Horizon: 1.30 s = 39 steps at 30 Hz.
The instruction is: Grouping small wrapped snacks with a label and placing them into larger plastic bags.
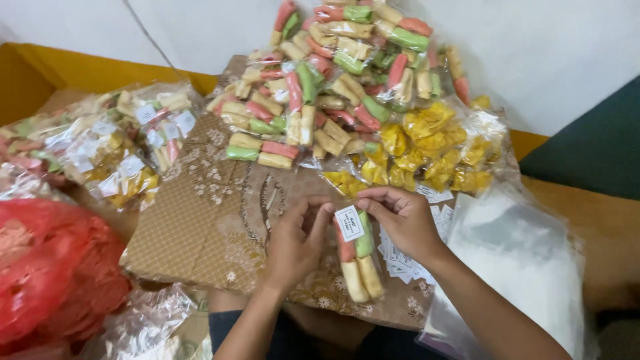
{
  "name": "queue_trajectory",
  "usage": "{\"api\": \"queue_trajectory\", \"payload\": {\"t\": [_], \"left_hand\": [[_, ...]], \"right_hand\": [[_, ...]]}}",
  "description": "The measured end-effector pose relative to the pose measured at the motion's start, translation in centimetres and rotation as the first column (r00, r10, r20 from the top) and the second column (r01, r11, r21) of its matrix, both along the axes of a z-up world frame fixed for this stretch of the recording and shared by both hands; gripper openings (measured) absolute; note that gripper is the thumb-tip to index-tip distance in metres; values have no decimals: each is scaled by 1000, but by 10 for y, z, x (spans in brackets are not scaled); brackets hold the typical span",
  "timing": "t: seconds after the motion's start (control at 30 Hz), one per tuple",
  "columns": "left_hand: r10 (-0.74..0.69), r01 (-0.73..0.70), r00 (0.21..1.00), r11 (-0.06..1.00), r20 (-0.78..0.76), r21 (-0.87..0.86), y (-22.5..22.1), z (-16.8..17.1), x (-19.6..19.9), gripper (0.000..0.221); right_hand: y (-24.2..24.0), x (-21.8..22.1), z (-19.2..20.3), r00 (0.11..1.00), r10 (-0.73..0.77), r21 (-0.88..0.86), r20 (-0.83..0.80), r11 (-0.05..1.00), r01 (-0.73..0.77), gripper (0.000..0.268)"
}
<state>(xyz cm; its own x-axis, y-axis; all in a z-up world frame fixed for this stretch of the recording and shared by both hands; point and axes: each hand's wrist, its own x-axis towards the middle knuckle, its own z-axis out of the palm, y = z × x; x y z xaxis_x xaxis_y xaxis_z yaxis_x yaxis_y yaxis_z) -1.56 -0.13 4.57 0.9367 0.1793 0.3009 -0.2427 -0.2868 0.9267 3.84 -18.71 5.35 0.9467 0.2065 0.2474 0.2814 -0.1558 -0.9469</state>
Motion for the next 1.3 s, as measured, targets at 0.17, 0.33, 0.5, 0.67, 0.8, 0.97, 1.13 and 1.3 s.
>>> {"api": "queue_trajectory", "payload": {"t": [0.17, 0.33, 0.5, 0.67, 0.8, 0.97, 1.13, 1.3], "left_hand": [[-168, 102, 971, 934, -169, -343, 34, -25, -12, 33], [-164, 51, 949, 923, -269, -381, 57, -40, -22, 27], [22, -129, 933, 952, -359, -276, 79, -27, -42, 30], [112, -298, 880, 888, -462, -351, 91, -31, -55, 22], [294, -403, 865, 890, -408, -214, 98, -54, -60, 15], [472, -444, 662, 873, -582, 203, 113, 2, -63, 28], [716, -423, 642, 630, -275, 651, 131, -16, -71, 53], [324, -316, 945, 873, 45, 371, 89, -37, -67, 24]], "right_hand": [[27, 6, -6, 992, 117, -67, -48, 991, -120, 21], [45, 10, -12, 981, 182, -73, -74, 980, -187, 29], [20, 29, -12, 980, 143, -378, -139, 907, -186, 28], [-13, 45, -1, 994, -40, -570, -101, 821, -25, 25], [-25, 50, 1, 995, -70, -640, -68, 769, 10, 27], [-19, 56, -13, 999, 25, -705, -28, 708, -38, 32], [16, 72, 0, 999, 42, -746, 26, 666, -8, 43], [76, 102, 18, 995, -37, -526, -95, 850, -18, 64]]}}
